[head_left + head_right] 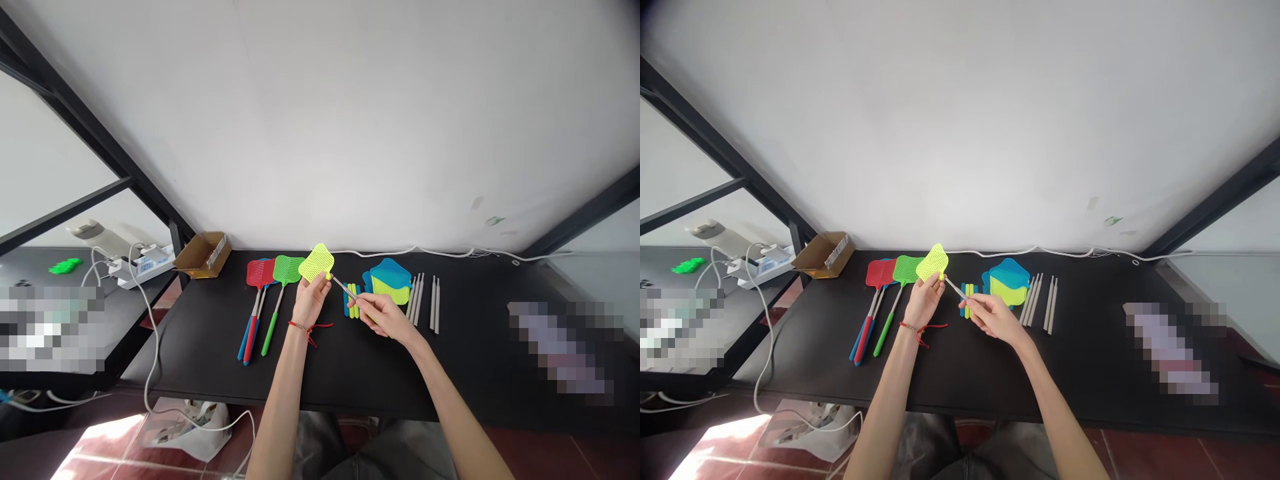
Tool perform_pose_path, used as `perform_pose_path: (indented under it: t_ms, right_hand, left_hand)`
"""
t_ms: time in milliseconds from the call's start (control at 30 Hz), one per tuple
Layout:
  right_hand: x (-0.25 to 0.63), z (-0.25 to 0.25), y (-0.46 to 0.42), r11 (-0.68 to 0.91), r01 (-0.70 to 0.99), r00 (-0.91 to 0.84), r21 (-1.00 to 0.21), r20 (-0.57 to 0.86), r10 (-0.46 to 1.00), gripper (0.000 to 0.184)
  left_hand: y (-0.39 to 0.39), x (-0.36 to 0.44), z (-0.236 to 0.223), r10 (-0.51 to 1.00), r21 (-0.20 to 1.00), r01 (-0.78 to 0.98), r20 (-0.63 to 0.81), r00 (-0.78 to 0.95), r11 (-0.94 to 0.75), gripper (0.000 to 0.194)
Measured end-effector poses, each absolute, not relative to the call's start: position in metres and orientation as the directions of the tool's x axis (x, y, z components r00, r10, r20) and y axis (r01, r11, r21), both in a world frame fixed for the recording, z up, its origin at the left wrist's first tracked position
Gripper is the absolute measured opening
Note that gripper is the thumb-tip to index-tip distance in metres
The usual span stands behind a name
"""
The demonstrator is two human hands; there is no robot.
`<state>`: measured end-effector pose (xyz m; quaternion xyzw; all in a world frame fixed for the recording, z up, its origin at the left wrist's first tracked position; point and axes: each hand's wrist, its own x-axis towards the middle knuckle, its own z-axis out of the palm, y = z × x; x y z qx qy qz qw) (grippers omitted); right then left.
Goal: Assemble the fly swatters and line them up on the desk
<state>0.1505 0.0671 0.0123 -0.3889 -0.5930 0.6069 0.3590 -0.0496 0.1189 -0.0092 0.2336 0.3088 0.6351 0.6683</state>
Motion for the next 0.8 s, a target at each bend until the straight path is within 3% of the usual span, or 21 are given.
perform_pose_path:
  t_ms: [233,800]
  right_hand:
    - [0.1481,0.0076,0.0683,-0.059,0.032,-0.441,-0.998,-0.067,0.895,0.042]
    - [0.1538,0.0085,0.0674,-0.145,0.034,-0.448,-0.989,-0.145,0.882,0.042]
  left_hand:
    - [0.1155,-0.0471,-0.0068,0.996,0.719,-0.69,-0.089,0.031,0.085,0.037]
    - [0.1121,-0.0511,-0.0079,0.998,0.805,-0.593,0.016,0.057,0.021,0.019]
